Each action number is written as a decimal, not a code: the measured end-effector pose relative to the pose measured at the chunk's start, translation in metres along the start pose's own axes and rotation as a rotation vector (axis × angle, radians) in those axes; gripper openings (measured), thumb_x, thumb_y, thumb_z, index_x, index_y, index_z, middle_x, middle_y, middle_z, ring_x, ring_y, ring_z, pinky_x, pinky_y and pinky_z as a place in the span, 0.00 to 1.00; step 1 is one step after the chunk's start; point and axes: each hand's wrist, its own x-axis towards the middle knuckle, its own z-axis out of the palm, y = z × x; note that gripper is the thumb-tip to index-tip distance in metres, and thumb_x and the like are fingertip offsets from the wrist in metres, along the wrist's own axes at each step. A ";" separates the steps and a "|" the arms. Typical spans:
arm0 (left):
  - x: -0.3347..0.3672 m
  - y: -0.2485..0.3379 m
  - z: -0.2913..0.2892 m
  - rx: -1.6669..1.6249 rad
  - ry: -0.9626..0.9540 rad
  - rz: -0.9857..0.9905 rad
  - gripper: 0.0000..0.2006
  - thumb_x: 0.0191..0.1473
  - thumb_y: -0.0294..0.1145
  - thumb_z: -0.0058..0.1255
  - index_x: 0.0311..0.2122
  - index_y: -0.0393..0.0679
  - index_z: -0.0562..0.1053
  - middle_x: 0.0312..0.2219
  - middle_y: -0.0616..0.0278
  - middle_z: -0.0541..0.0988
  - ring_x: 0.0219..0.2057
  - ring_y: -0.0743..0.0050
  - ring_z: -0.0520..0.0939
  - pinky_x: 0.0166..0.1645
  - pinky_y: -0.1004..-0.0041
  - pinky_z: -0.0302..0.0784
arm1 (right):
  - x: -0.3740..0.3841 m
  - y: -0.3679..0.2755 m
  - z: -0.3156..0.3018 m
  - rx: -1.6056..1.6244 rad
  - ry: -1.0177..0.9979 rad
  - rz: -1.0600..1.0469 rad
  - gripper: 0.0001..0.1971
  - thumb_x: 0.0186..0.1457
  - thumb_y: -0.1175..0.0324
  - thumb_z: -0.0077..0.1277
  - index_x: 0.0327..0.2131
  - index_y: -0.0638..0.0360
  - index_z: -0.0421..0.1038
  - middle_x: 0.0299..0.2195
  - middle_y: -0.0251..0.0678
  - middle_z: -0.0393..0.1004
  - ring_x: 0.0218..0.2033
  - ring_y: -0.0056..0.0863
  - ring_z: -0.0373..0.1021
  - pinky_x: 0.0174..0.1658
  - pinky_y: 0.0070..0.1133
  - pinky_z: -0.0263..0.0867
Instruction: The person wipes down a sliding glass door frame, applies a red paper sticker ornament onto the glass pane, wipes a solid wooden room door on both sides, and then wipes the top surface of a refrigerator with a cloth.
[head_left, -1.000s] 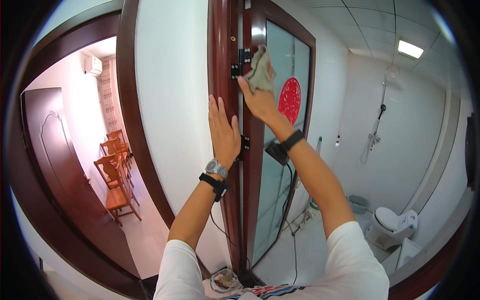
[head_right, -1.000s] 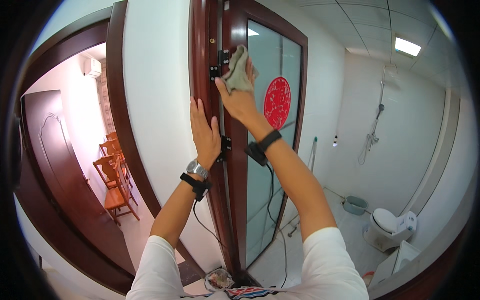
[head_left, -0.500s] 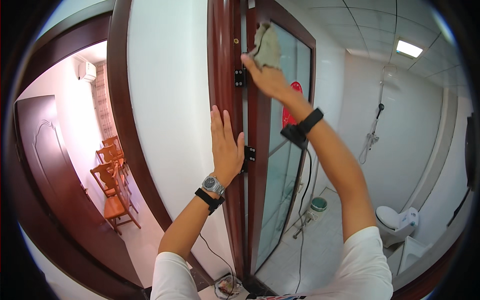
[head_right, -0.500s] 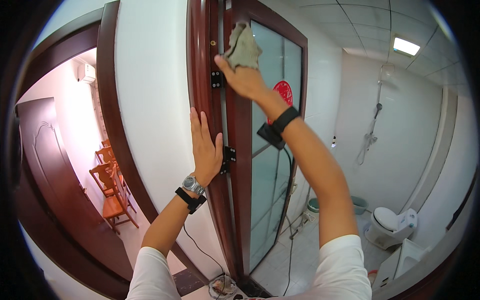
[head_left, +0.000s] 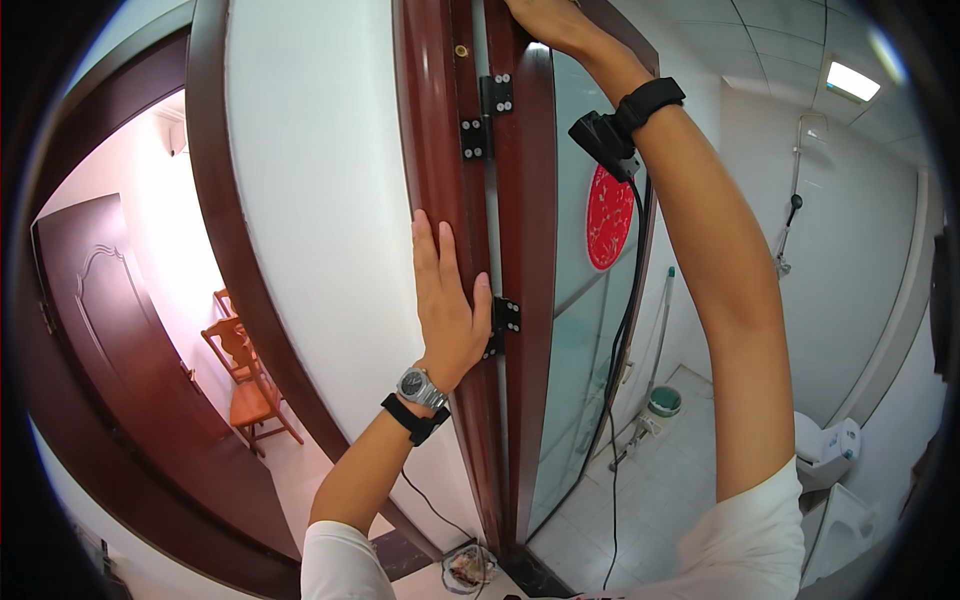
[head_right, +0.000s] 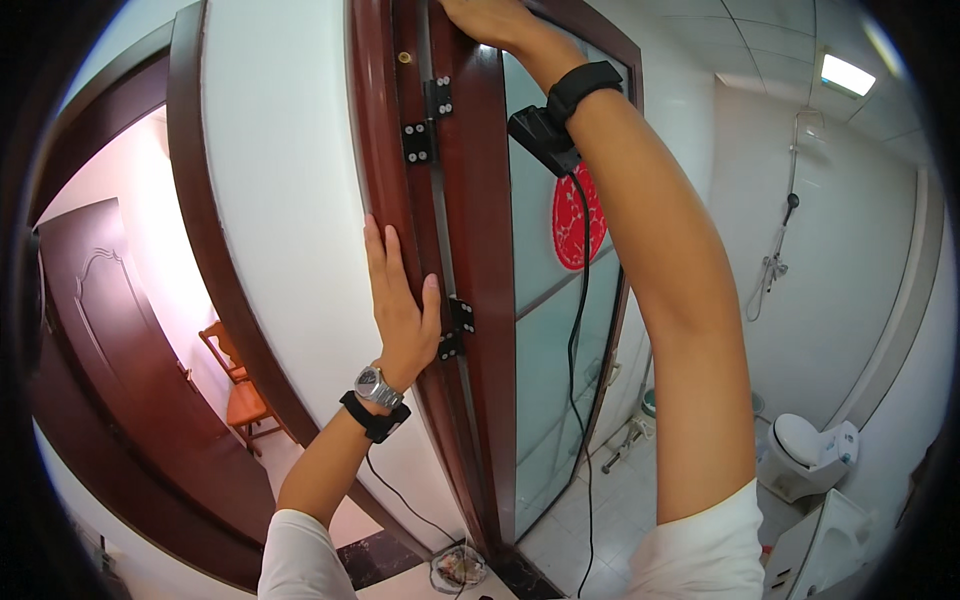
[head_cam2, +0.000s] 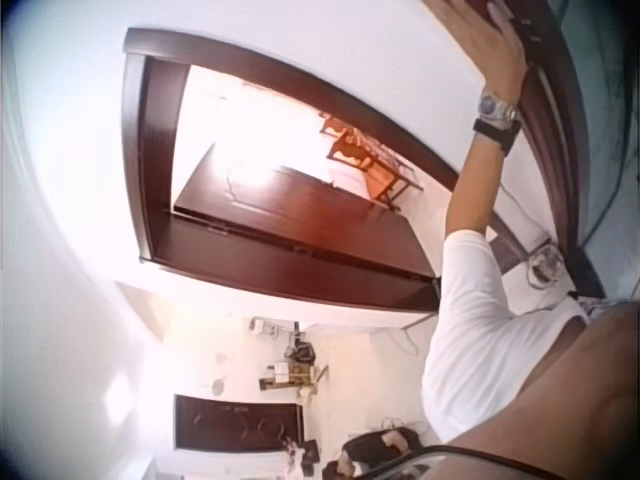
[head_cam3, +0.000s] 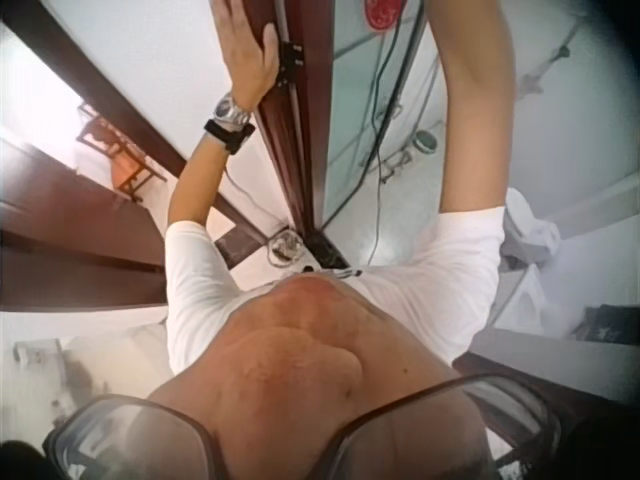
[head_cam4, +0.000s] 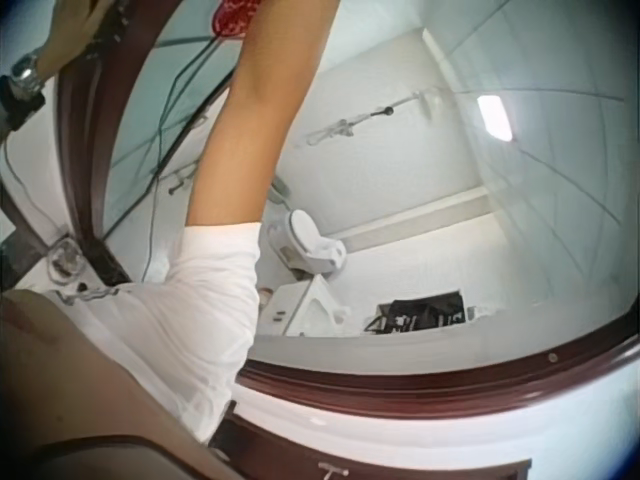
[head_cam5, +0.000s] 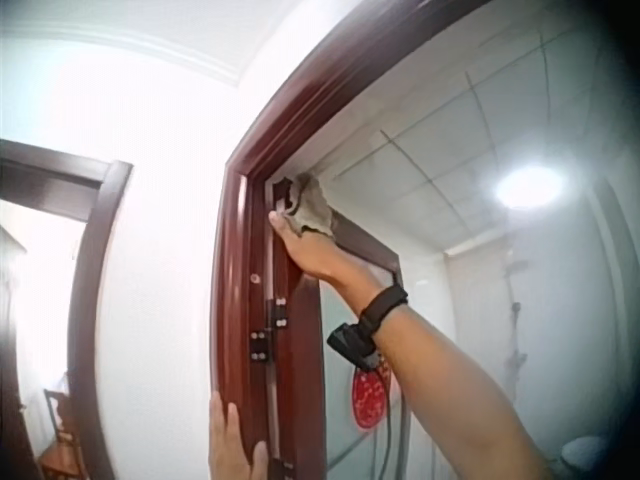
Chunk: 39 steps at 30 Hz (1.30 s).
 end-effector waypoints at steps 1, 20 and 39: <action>-0.005 -0.001 0.002 -0.002 0.001 -0.006 0.43 0.69 0.26 0.53 0.84 0.35 0.50 0.85 0.35 0.43 0.85 0.32 0.47 0.85 0.45 0.48 | -0.008 -0.007 -0.004 -0.005 -0.165 0.229 0.56 0.74 0.19 0.25 0.77 0.64 0.65 0.74 0.67 0.67 0.76 0.66 0.62 0.78 0.41 0.57; -0.037 0.013 0.011 0.075 0.018 -0.030 0.45 0.64 0.23 0.54 0.84 0.39 0.52 0.84 0.34 0.46 0.84 0.30 0.50 0.85 0.44 0.51 | -0.318 -0.067 0.008 0.175 -0.097 -0.152 0.61 0.69 0.25 0.52 0.84 0.66 0.44 0.85 0.64 0.35 0.86 0.61 0.33 0.85 0.51 0.36; -0.044 0.001 0.011 0.140 0.025 -0.049 0.44 0.64 0.24 0.52 0.84 0.40 0.52 0.84 0.35 0.46 0.84 0.30 0.50 0.85 0.44 0.51 | -0.176 0.088 0.067 0.340 0.375 -0.002 0.35 0.80 0.43 0.47 0.72 0.64 0.69 0.72 0.66 0.67 0.74 0.65 0.63 0.79 0.47 0.55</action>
